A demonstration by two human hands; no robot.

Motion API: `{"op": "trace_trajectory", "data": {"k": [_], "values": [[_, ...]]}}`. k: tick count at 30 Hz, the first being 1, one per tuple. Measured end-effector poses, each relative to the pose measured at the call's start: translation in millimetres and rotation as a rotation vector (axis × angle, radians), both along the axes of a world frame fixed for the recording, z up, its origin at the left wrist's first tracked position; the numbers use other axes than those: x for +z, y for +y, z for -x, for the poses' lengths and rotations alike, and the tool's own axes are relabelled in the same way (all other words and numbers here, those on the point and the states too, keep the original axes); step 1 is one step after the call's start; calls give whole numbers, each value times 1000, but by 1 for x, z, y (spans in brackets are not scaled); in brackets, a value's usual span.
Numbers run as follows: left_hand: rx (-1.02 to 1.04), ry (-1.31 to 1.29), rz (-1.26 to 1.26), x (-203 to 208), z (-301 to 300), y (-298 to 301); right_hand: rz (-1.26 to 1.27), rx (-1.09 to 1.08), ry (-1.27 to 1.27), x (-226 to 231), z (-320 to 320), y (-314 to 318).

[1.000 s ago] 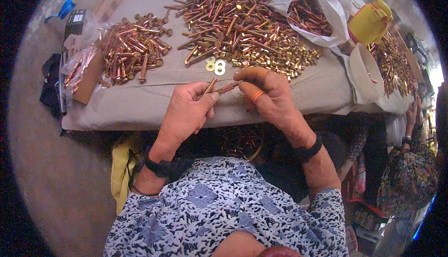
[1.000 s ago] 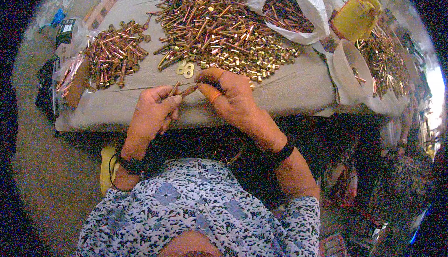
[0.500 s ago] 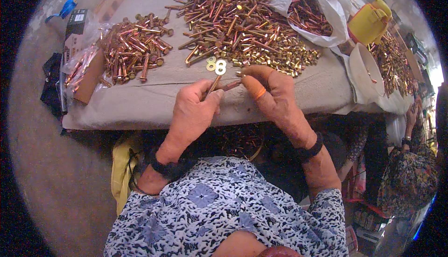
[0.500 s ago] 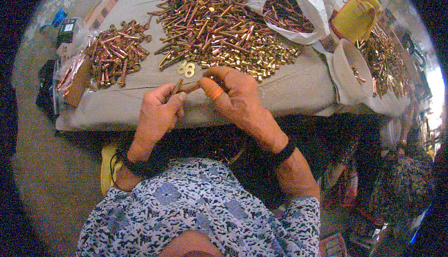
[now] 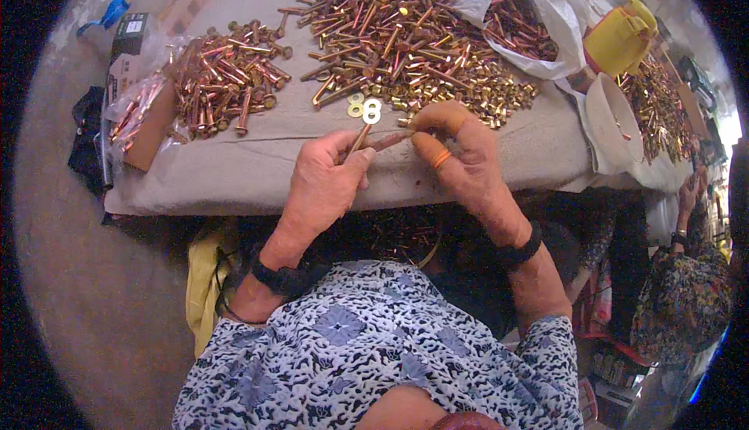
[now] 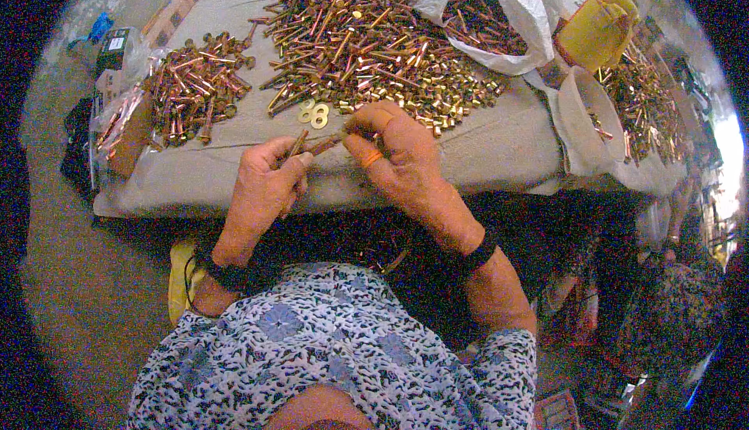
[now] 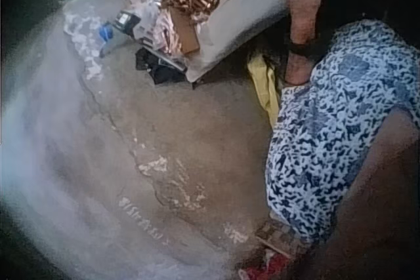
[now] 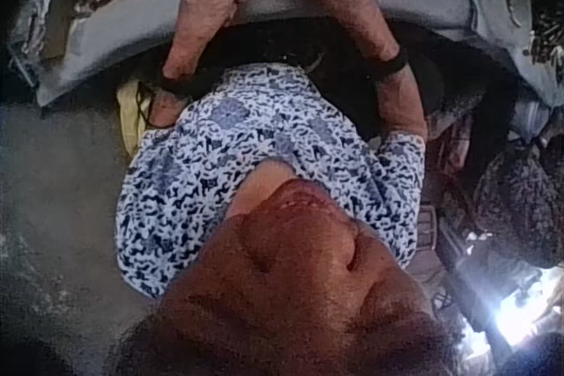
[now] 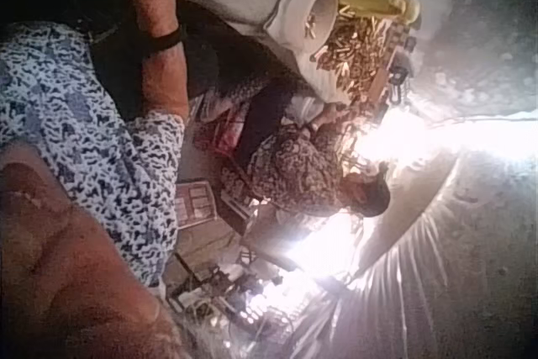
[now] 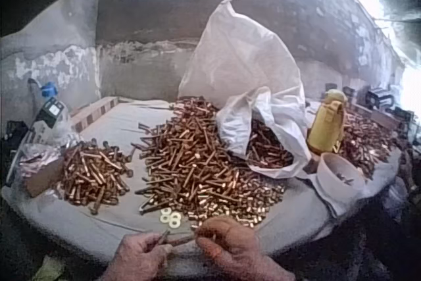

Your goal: Placing metal washers onto bolts and sorting them on a workspace.

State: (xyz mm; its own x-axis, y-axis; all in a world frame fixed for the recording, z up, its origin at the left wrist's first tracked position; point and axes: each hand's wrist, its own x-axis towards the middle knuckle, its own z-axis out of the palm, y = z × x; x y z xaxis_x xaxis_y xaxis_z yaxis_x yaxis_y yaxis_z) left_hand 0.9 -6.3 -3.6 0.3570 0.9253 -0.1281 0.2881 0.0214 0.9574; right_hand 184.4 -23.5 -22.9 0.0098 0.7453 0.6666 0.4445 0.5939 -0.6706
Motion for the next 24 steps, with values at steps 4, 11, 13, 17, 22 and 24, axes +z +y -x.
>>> {"op": "trace_trajectory", "data": {"k": [4,11,13,17,22,24], "values": [[-29,17,-10,-1,-2,-2,199,-75,-135,5,-3,-5],[-18,-41,104,3,-4,-3,84,-107,100,-3,1,-4],[-17,-40,112,3,-2,-3,13,-57,106,-2,4,-2],[-52,-35,127,3,-2,-5,20,-55,-202,1,-4,-3],[-45,-21,69,0,-5,-6,84,-133,-299,-2,-11,-7],[-39,-43,85,0,-6,-6,229,-50,84,-4,-7,-9]]}}
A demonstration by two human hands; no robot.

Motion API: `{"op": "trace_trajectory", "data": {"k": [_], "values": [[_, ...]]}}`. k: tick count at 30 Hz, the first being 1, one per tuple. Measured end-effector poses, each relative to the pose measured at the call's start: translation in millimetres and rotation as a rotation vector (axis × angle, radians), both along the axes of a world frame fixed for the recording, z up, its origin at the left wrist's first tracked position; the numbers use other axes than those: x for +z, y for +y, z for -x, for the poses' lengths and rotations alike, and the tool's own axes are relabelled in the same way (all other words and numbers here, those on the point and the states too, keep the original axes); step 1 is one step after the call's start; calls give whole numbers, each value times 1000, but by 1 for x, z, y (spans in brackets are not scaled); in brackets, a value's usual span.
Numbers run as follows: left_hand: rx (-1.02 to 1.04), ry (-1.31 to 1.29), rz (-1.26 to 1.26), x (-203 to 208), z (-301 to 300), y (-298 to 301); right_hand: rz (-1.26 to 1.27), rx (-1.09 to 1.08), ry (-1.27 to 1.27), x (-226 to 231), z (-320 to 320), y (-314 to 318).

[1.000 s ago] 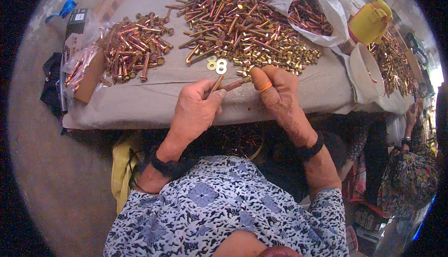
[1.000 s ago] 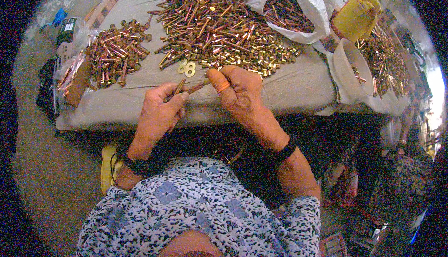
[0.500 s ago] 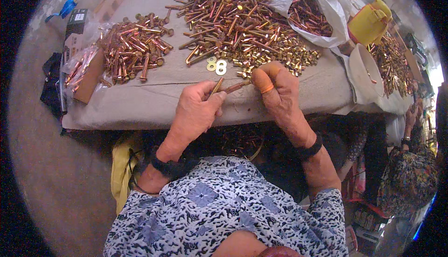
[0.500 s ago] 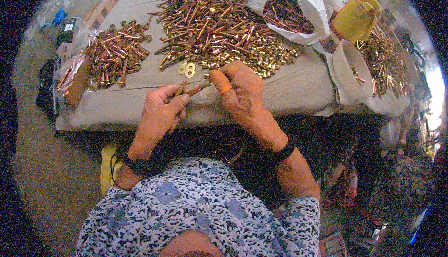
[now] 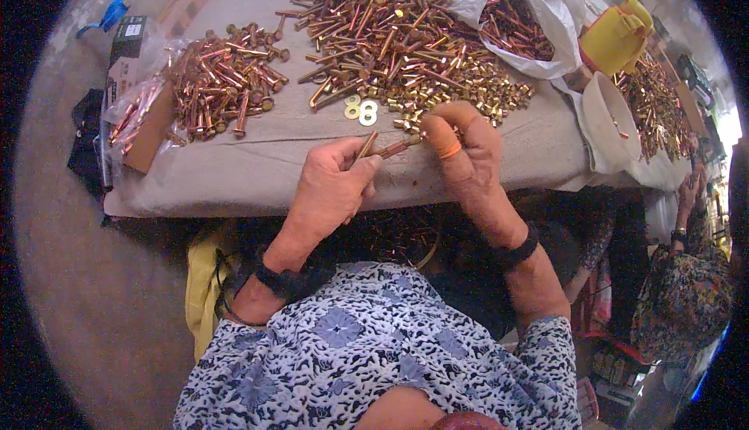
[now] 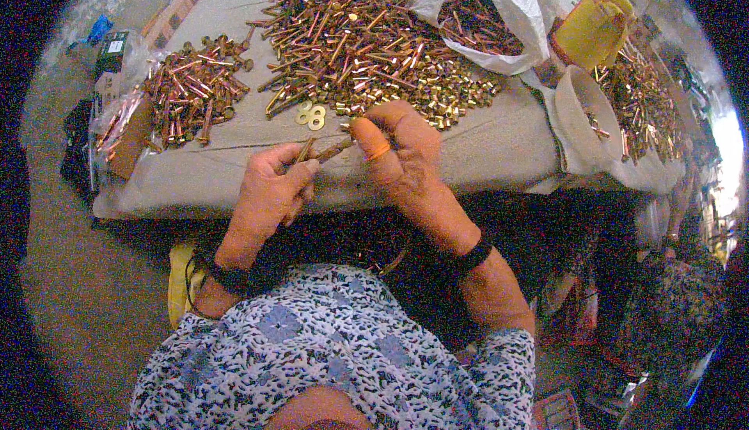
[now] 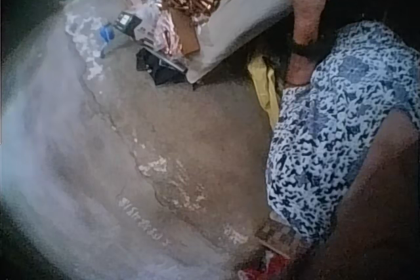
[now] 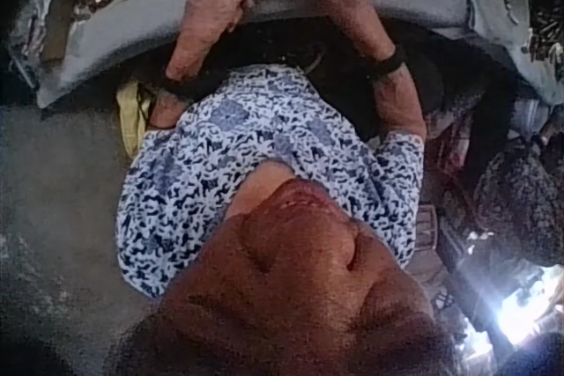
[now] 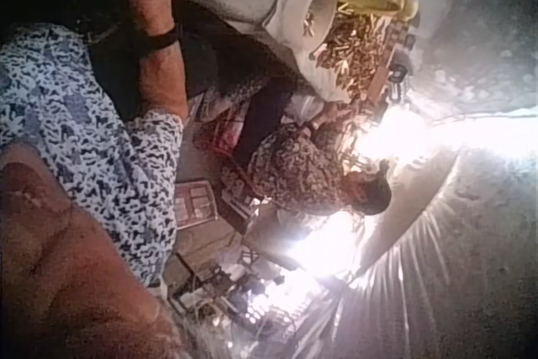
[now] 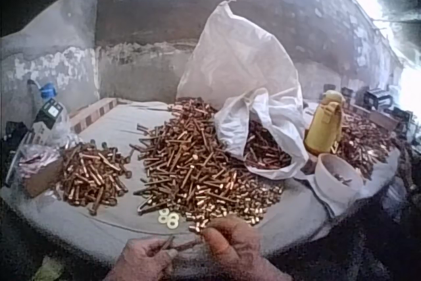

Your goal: Placing metal washers onto bolts and sorting them on a workspace.

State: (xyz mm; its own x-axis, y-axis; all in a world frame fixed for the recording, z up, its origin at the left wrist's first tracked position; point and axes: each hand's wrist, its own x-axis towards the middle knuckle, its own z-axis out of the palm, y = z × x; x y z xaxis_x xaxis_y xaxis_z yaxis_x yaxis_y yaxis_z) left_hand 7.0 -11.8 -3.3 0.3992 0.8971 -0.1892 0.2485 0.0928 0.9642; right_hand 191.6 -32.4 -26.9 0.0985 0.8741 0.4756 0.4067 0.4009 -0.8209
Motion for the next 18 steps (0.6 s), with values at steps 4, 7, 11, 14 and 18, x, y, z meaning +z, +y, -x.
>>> {"op": "trace_trajectory", "data": {"k": [4,7,11,14,18], "values": [[-3,-37,14,4,-5,-3,27,224,581,8,16,1],[14,-37,-16,4,-8,-3,68,336,788,10,25,1],[166,-115,40,-2,-2,5,76,333,838,16,32,-7],[311,-263,39,-12,11,22,225,367,800,24,23,-20],[232,-268,32,-5,12,20,251,206,627,23,19,-19]]}}
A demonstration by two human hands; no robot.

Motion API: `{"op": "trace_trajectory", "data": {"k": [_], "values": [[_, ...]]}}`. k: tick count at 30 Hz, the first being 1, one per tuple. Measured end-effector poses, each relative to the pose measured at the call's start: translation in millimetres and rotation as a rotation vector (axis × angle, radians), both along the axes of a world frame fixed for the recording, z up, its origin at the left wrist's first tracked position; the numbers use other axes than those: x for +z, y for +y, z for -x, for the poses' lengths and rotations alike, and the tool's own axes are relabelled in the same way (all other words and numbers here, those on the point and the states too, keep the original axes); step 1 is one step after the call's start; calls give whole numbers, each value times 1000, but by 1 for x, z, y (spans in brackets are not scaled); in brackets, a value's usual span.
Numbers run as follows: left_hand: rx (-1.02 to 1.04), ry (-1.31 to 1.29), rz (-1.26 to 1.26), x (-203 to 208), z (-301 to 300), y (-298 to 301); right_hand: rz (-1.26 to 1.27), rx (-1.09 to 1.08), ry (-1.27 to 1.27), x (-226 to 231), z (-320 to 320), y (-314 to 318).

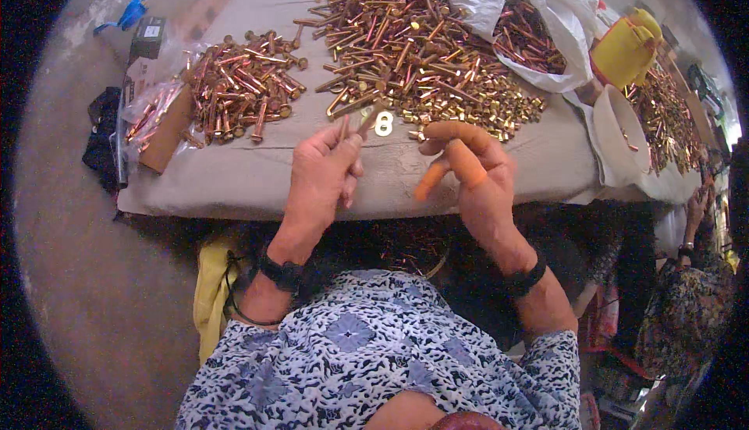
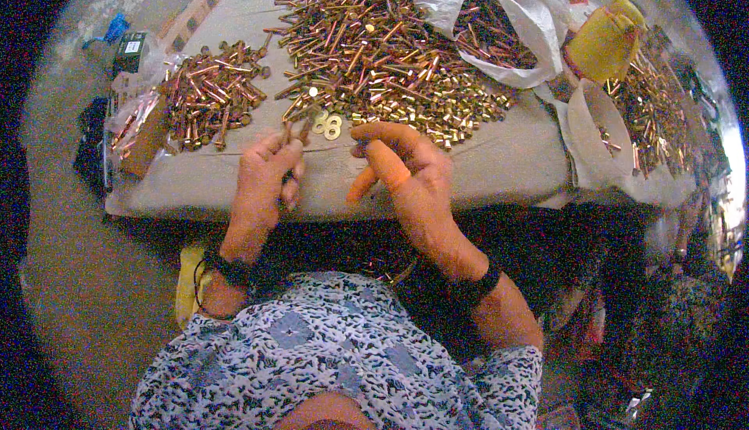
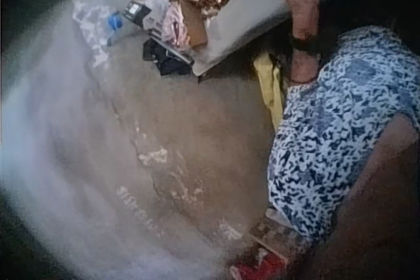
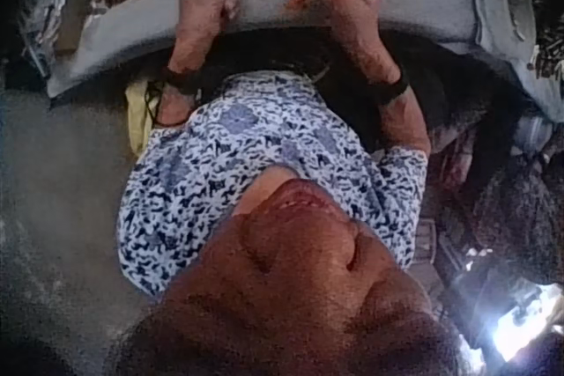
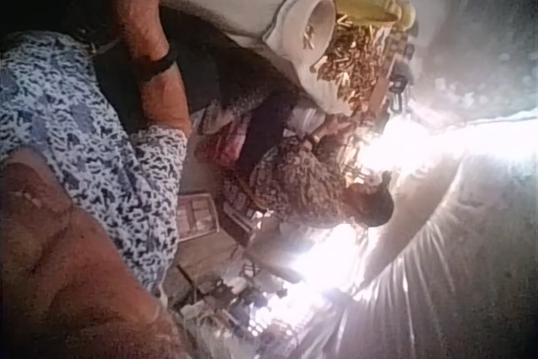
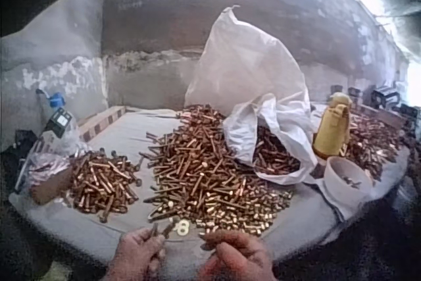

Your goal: Placing metal washers onto bolts and sorting them on a workspace.

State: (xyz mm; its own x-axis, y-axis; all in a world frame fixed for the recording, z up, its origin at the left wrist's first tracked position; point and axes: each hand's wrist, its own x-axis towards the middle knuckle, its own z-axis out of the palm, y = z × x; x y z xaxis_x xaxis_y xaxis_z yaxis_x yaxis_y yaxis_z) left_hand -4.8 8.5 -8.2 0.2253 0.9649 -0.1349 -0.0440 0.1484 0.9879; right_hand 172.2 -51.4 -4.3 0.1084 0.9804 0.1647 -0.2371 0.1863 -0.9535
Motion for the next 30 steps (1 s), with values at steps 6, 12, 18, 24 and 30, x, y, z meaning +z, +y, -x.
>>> {"op": "trace_trajectory", "data": {"k": [6,12,18,24,30], "values": [[-124,93,-8,1,-7,-12,-36,-98,-106,-3,-4,7],[-186,160,-26,2,-11,-17,-104,-120,-202,-8,-2,8],[-202,236,-50,-1,-13,-19,34,-180,-626,-16,-21,19],[-207,306,-60,2,-16,-19,-226,-283,-463,-23,-9,20],[-247,265,-32,5,-17,-24,-46,-191,-741,-13,-15,18]]}}
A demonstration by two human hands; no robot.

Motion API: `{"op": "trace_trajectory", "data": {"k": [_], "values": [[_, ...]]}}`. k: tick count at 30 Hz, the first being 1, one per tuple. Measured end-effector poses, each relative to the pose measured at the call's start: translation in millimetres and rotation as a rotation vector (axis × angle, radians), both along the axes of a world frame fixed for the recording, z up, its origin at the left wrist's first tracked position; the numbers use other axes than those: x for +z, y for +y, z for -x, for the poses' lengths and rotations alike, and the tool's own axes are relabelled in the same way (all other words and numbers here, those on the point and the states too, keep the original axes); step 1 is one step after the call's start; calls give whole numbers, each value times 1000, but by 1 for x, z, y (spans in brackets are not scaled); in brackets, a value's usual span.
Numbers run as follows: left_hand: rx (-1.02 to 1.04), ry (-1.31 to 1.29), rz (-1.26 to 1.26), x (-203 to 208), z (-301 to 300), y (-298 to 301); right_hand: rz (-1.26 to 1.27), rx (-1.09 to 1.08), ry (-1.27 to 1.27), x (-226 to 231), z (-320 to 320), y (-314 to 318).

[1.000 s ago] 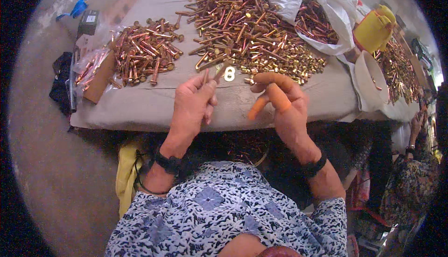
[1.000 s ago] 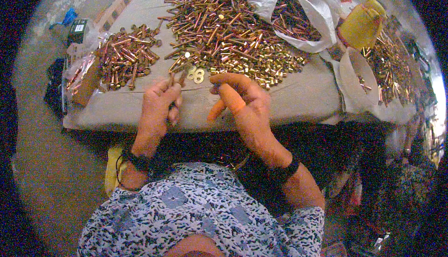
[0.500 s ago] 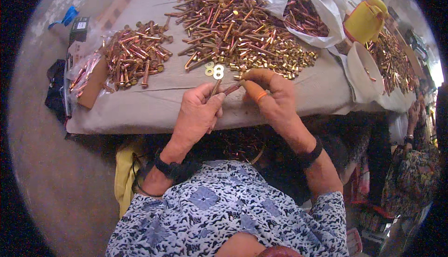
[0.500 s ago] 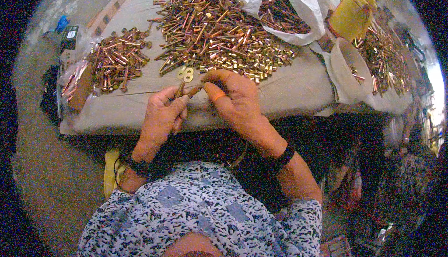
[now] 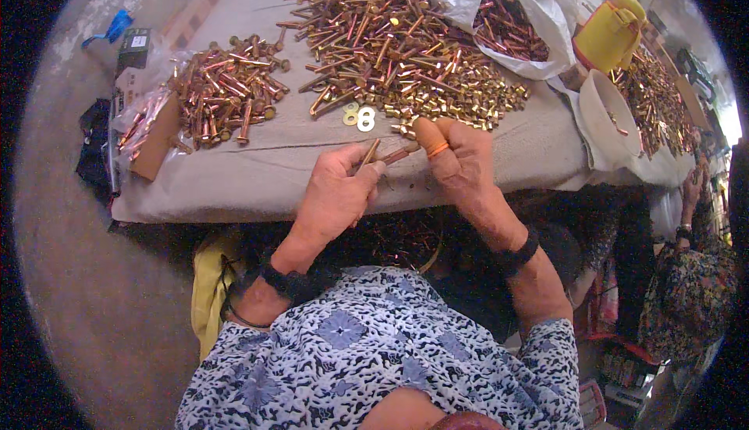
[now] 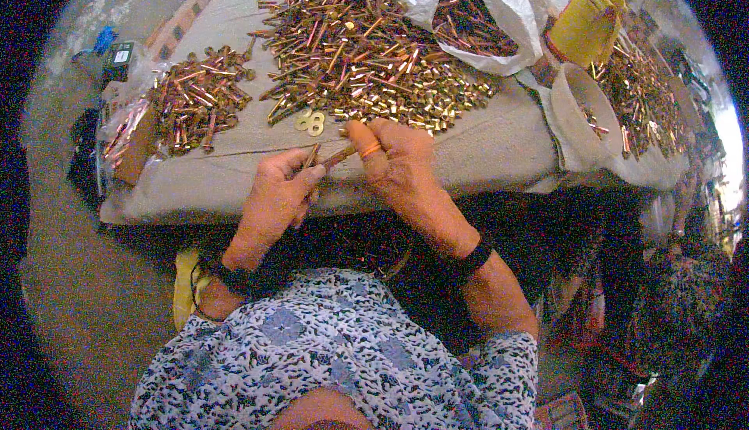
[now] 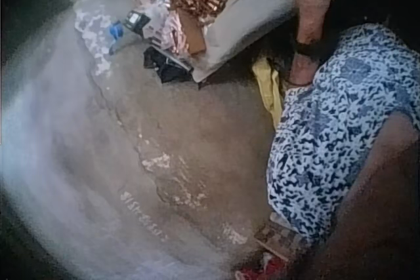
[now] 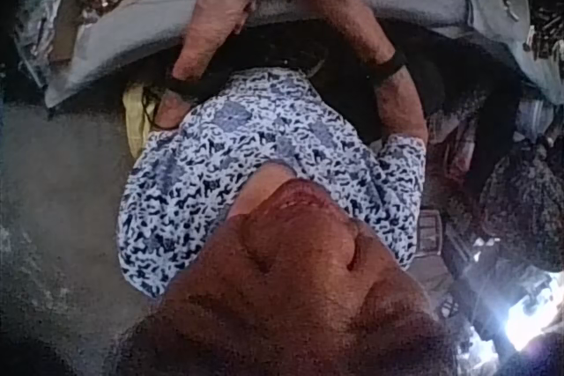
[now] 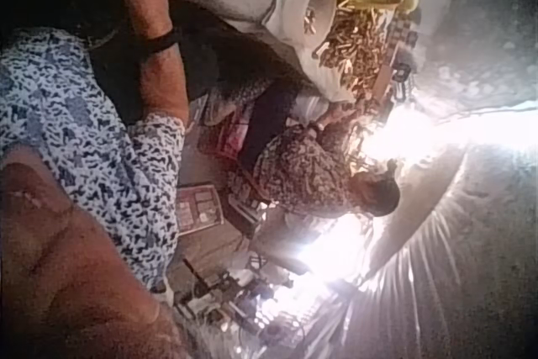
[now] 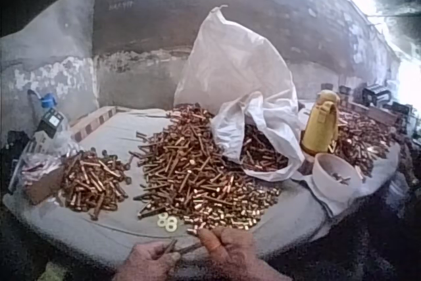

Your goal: Placing metal washers onto bolts and sorting them on a workspace.

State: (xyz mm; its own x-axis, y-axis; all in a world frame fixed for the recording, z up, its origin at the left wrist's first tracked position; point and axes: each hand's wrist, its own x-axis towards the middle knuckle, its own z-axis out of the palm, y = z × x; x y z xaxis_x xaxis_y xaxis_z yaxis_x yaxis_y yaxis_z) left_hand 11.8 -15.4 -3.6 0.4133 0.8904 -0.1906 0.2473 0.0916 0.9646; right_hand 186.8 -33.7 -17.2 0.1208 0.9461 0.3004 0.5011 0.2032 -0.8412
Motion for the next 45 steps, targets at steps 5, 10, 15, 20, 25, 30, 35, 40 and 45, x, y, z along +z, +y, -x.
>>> {"op": "trace_trajectory", "data": {"k": [5,10,15,20,25,30,35,40,45], "values": [[-22,-28,26,0,0,1,-376,40,-99,-8,-6,1],[-31,-32,48,0,2,-1,-76,83,-281,7,-4,-2],[-55,2,-11,-2,6,3,-367,34,-116,-6,-3,-1],[-79,-17,60,4,8,0,-234,209,-205,-1,-6,-6],[-106,-79,74,-1,6,1,-73,56,-179,-2,-7,-5],[-123,-91,148,0,13,2,-169,198,-145,2,-6,-9],[-145,-109,166,-5,10,3,-50,100,-124,7,-3,-11],[-143,-120,159,-4,11,3,-385,178,-35,0,6,-5],[-110,-18,197,9,14,4,-118,106,-86,9,1,-10]]}}
